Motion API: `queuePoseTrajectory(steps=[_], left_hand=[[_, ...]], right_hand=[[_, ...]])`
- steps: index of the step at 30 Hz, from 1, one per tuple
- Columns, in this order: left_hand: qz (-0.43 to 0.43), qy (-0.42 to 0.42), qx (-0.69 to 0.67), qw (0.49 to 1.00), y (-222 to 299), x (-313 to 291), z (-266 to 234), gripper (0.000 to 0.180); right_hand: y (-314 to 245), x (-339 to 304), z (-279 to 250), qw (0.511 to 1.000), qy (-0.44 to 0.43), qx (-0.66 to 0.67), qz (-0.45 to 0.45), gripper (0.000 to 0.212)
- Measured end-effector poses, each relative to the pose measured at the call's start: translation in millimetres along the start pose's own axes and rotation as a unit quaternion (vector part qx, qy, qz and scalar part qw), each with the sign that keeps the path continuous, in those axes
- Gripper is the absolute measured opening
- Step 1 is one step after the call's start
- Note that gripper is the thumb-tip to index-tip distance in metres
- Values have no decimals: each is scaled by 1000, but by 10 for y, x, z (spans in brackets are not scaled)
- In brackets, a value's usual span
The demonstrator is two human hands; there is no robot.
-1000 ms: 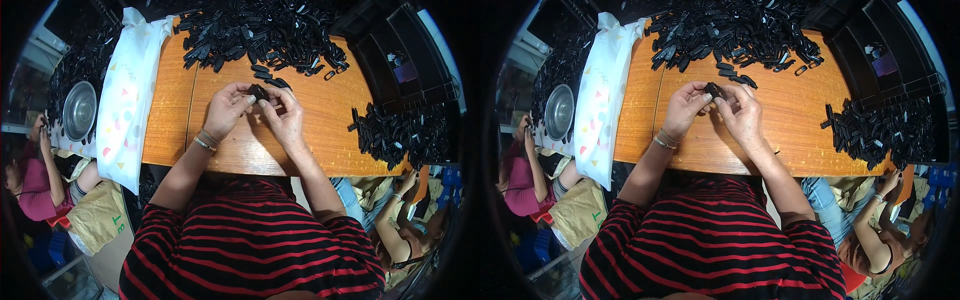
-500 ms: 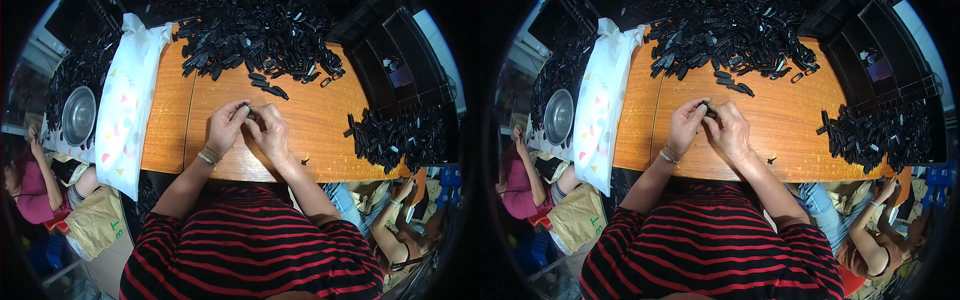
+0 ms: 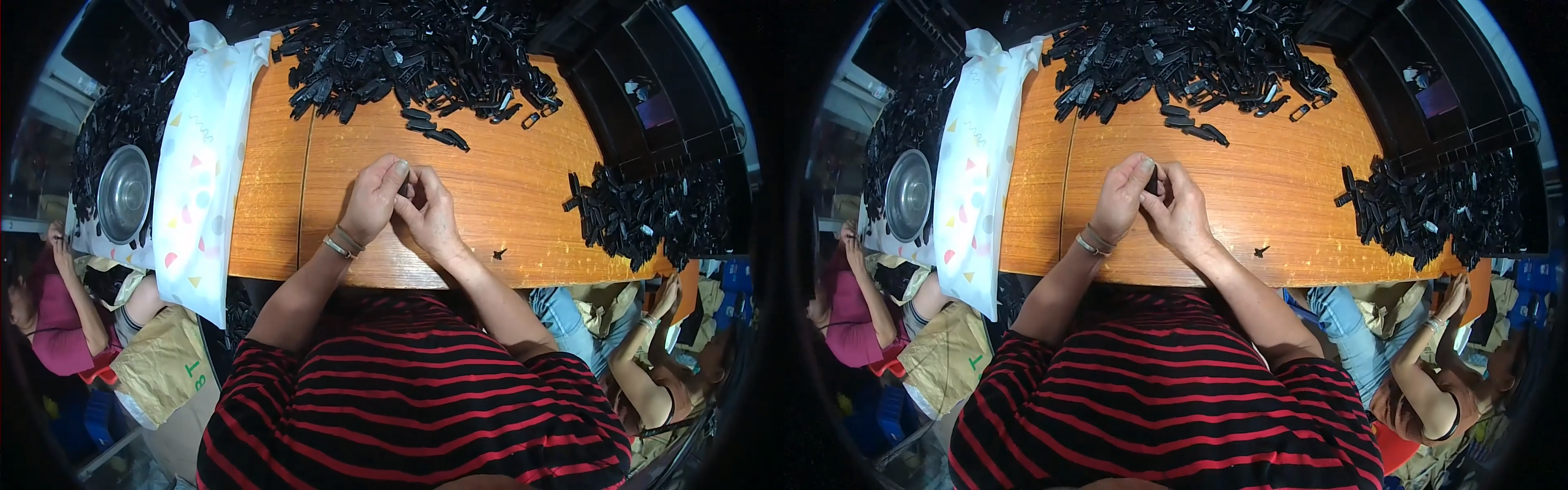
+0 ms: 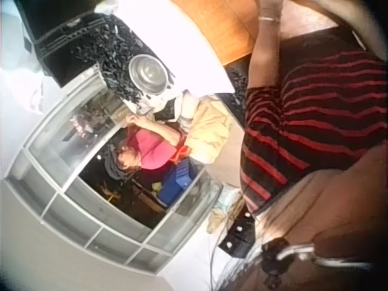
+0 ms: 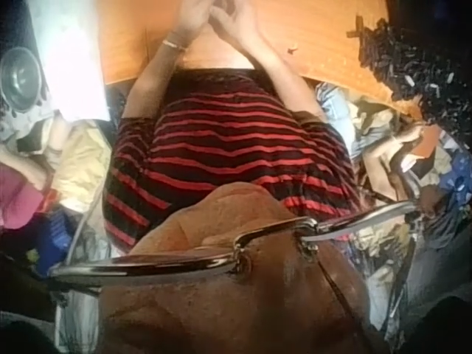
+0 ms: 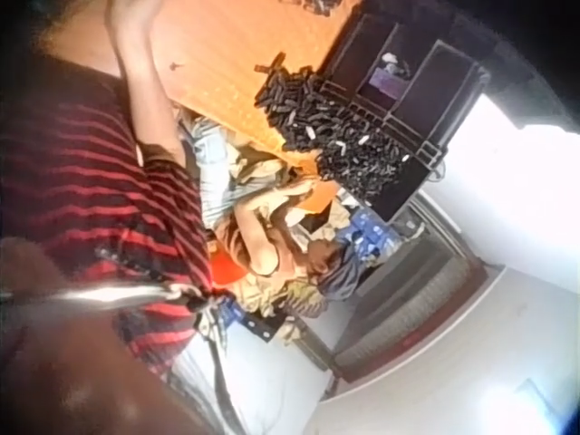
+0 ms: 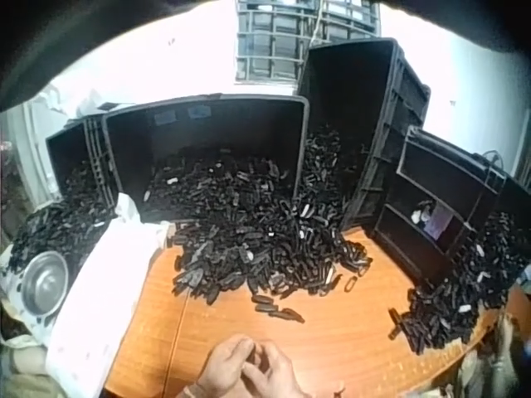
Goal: Manually joining two small black plastic components together.
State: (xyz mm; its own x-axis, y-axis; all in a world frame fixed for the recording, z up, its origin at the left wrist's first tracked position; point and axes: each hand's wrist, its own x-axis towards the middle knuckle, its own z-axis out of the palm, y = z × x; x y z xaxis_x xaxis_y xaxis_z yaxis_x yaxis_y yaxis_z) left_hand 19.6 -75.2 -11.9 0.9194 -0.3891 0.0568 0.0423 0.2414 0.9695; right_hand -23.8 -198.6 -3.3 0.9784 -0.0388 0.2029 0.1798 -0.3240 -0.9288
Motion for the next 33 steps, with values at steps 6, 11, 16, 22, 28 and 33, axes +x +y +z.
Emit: queuePoseTrajectory(steps=[6, 11, 16, 22, 28, 33], left_hand=[[-25, -1, 45, 999, 81, 355, 34, 21], [187, 34, 519, 834, 101, 775, 4, 7], [222, 5, 622, 751, 3, 901, -52, 6], [266, 17, 621, 737, 42, 728, -166, 5], [219, 47, 623, 749, 104, 519, -239, 12], [241, 14, 600, 762, 109, 465, -134, 13]], right_hand=[[209, 302, -470, 993, -72, 21, 92, 33], [273, 638, -782, 940, 80, -327, -53, 20], [219, 673, -773, 897, 4, -442, -11, 19], [58, 348, -701, 900, -28, -435, 29, 30], [-27, 124, -554, 938, -100, -331, 5, 29], [-103, 217, -732, 952, -77, -296, -26, 16]])
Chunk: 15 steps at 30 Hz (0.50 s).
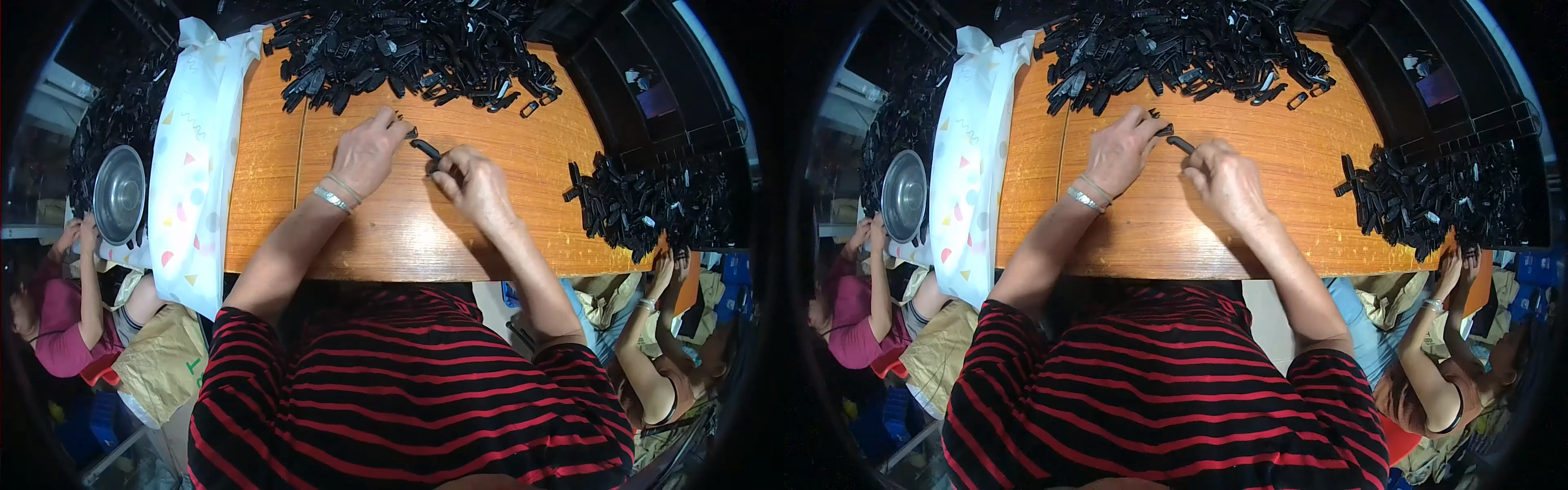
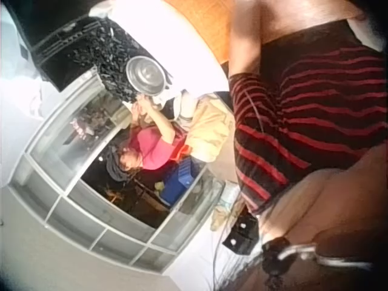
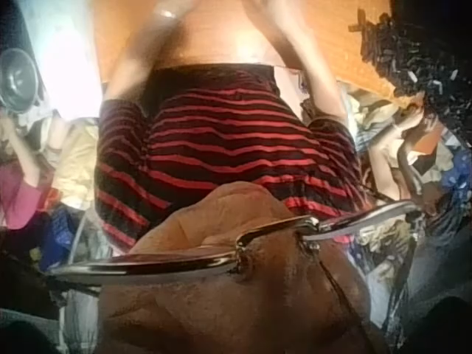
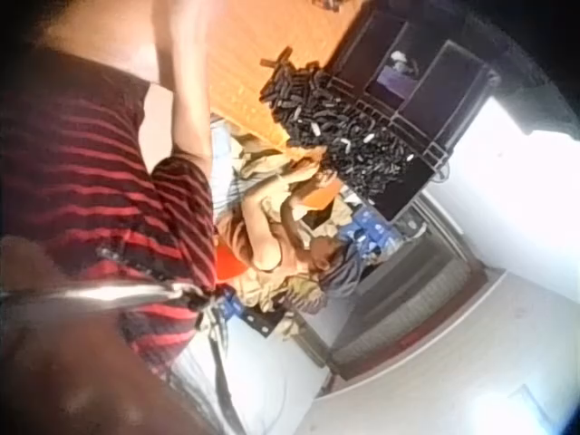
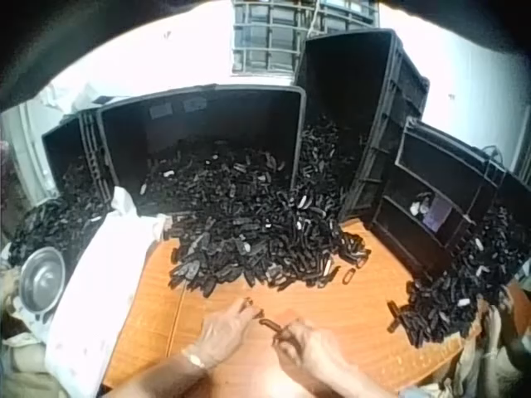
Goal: Manually joining two small black plastic components together.
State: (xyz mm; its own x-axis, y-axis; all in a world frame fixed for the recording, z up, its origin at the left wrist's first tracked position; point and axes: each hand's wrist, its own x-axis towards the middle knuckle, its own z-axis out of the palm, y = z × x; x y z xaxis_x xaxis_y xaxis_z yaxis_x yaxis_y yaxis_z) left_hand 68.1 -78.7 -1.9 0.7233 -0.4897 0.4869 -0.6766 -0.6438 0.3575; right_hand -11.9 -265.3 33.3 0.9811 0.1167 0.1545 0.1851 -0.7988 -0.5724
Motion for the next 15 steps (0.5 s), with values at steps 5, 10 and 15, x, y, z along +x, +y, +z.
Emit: queuePoseTrajectory(steps=[5, 10, 15], left_hand=[[-28, -58, 29, 998, -49, 75, 131, 19], [-72, -51, -18, 996, -18, 92, 138, 20], [-70, -1, -109, 992, -144, -17, 183, 22]], right_hand=[[177, 81, -54, 990, 5, -113, -80, 21], [342, 124, -12, 980, 2, -127, -153, 13], [255, 113, -126, 999, -41, -1, -28, 16]])
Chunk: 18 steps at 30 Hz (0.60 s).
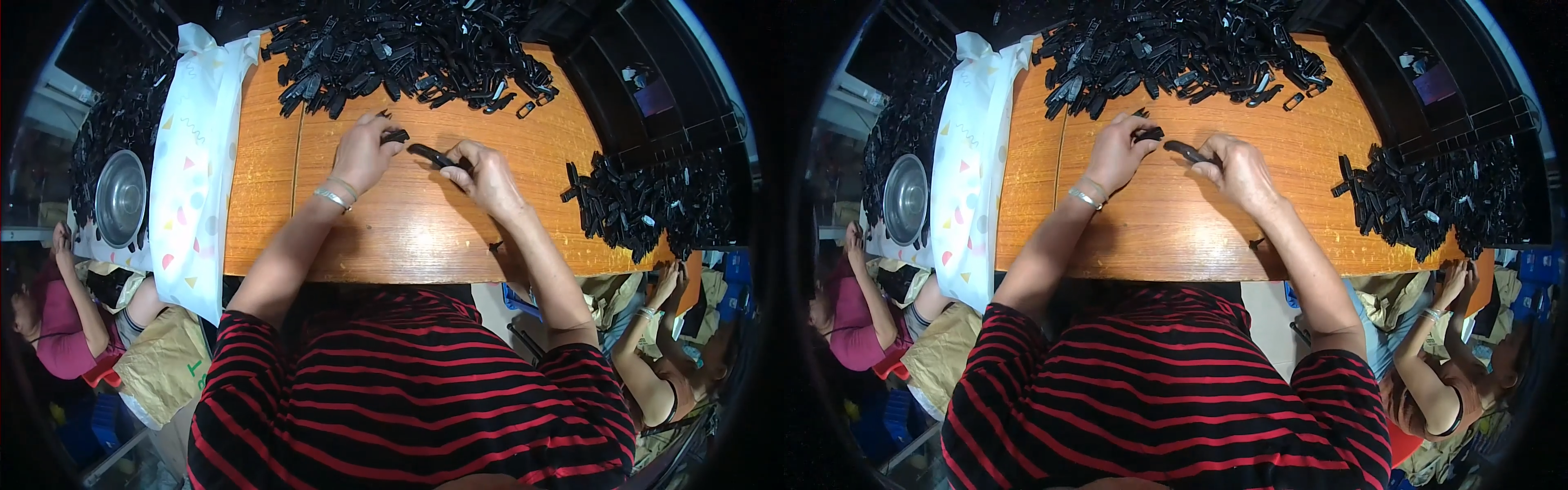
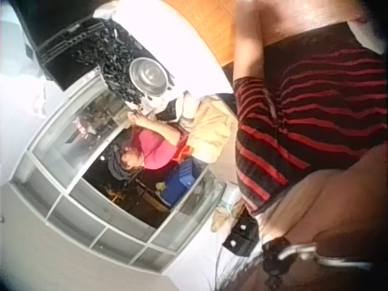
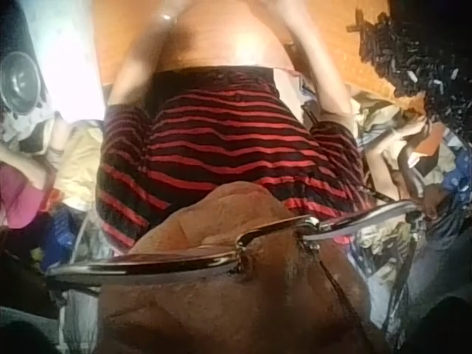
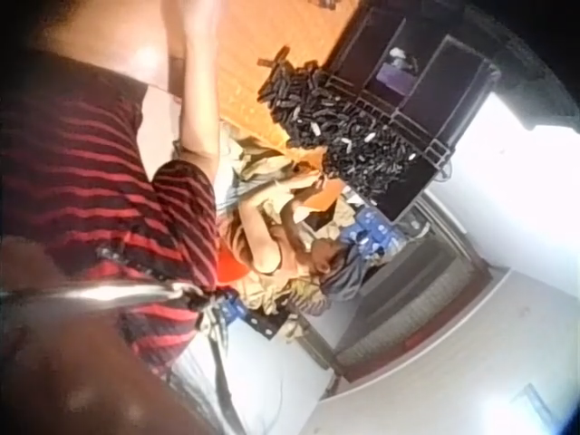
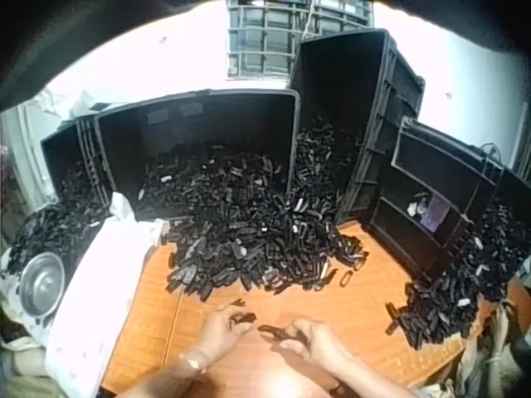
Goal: Manually joining two small black plastic components together.
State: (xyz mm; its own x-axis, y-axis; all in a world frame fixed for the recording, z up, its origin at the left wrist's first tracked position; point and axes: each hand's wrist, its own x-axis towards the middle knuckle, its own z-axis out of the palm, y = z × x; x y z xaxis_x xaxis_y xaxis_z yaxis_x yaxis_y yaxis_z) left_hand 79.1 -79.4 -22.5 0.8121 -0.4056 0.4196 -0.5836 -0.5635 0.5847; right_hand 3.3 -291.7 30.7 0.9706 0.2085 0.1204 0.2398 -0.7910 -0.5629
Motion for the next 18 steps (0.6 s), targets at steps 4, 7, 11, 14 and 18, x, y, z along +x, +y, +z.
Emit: queuePoseTrajectory(steps=[4, 7, 11, 14, 18], left_hand=[[-219, -41, -352, 909, 160, -108, -93, 23], [-289, -47, -508, 810, 399, -151, -193, 21], [-291, -11, -594, 750, 412, -217, -254, 18], [-296, -7, -585, 756, 395, -264, -303, 19], [-288, -11, -590, 754, 401, -279, -358, 28]], right_hand=[[-191, -3, 97, 954, 58, 281, 82, 23], [-233, 35, 250, 941, 104, 317, 61, 25], [-398, 72, 345, 931, 111, 338, 86, 18], [-477, 75, 329, 936, 94, 322, 106, 16], [-588, 63, 290, 931, 130, 332, 76, 16]])
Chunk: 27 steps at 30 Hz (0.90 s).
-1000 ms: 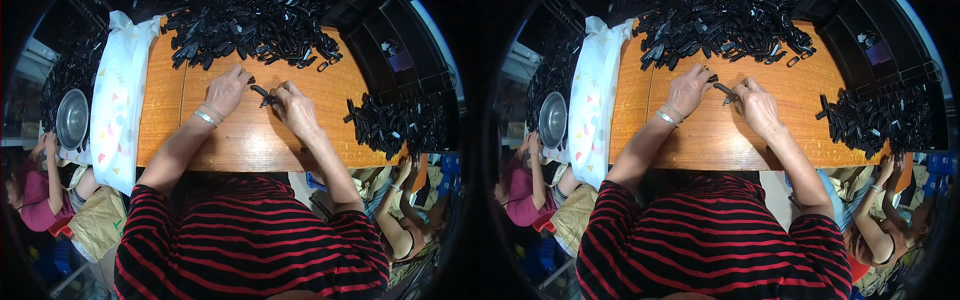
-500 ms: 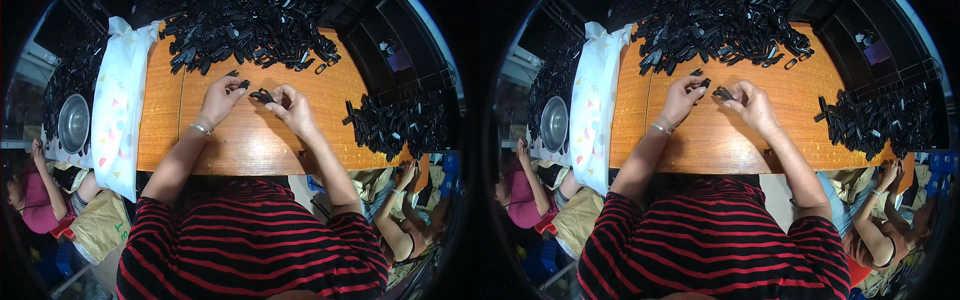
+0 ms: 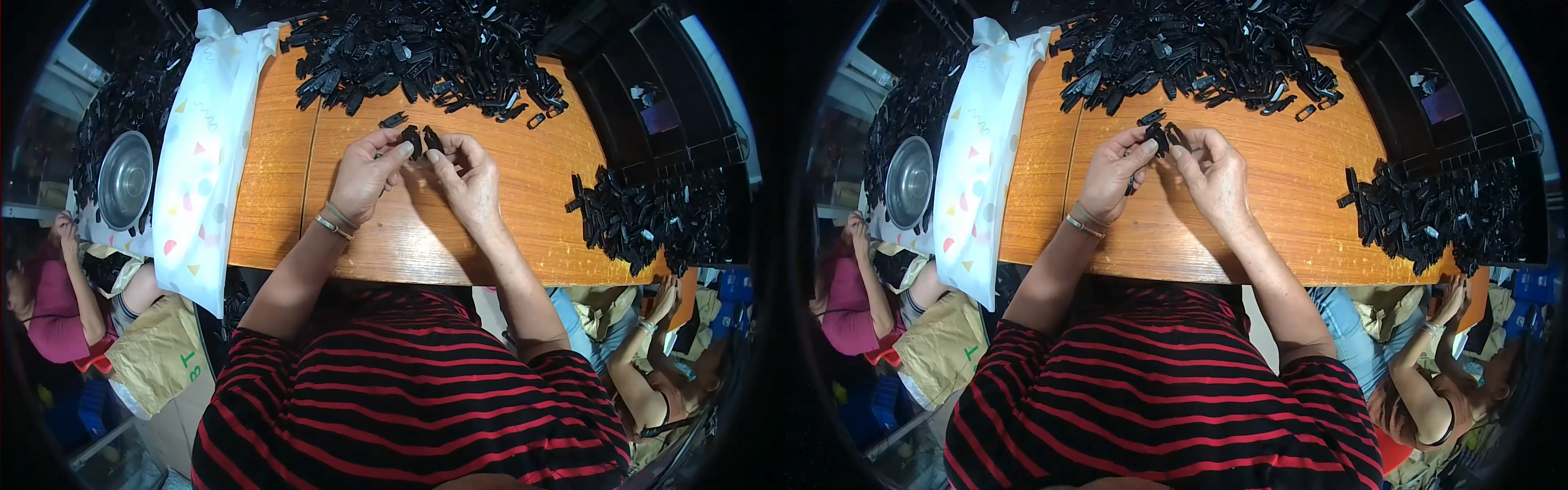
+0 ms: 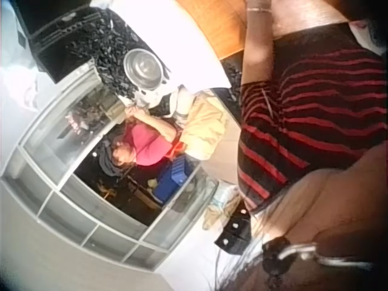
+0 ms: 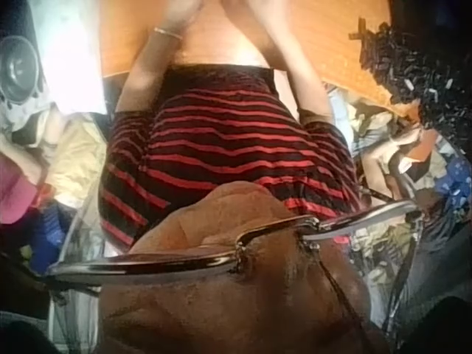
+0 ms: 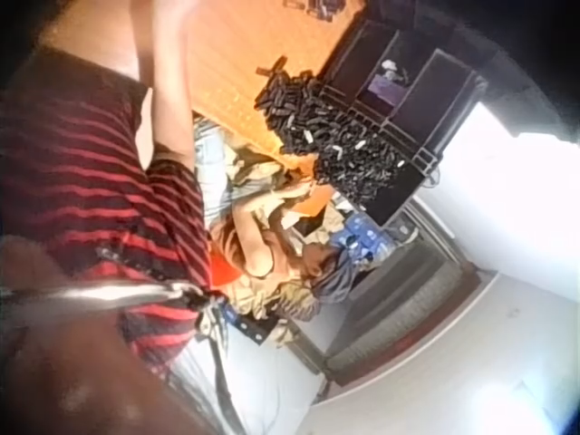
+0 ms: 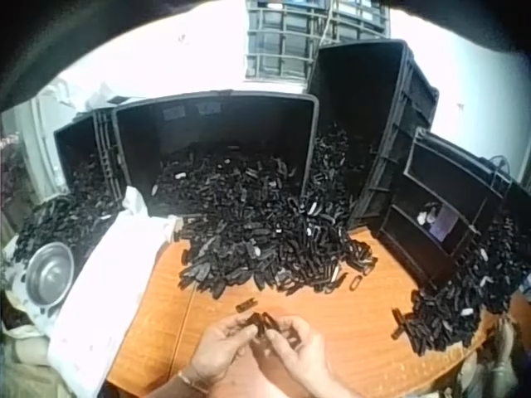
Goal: Manually joining two small black plastic components together.
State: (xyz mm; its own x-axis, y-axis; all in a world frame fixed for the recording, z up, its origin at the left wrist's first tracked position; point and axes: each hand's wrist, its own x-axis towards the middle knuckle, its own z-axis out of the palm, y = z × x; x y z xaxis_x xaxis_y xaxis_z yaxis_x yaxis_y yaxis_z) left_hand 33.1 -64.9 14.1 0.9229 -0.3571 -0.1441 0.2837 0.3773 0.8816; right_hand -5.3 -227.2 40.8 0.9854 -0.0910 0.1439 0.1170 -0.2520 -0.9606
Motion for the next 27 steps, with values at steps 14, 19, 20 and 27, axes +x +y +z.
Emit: queuePoseTrajectory(steps=[14, 19, 20, 27], left_hand=[[94, 12, 123, 988, -116, -123, 79, 24], [89, -16, 121, 989, -221, -177, 8, 20], [86, -37, 111, 990, -231, -179, -15, 22], [98, -67, 206, 971, -236, -136, -70, 25]], right_hand=[[142, -99, 117, 962, 29, -230, -146, 22], [201, -268, 250, 956, 64, -256, -129, 48], [198, -293, 267, 956, 64, -255, -127, 48], [219, -337, 335, 991, -33, -129, -23, 38]])
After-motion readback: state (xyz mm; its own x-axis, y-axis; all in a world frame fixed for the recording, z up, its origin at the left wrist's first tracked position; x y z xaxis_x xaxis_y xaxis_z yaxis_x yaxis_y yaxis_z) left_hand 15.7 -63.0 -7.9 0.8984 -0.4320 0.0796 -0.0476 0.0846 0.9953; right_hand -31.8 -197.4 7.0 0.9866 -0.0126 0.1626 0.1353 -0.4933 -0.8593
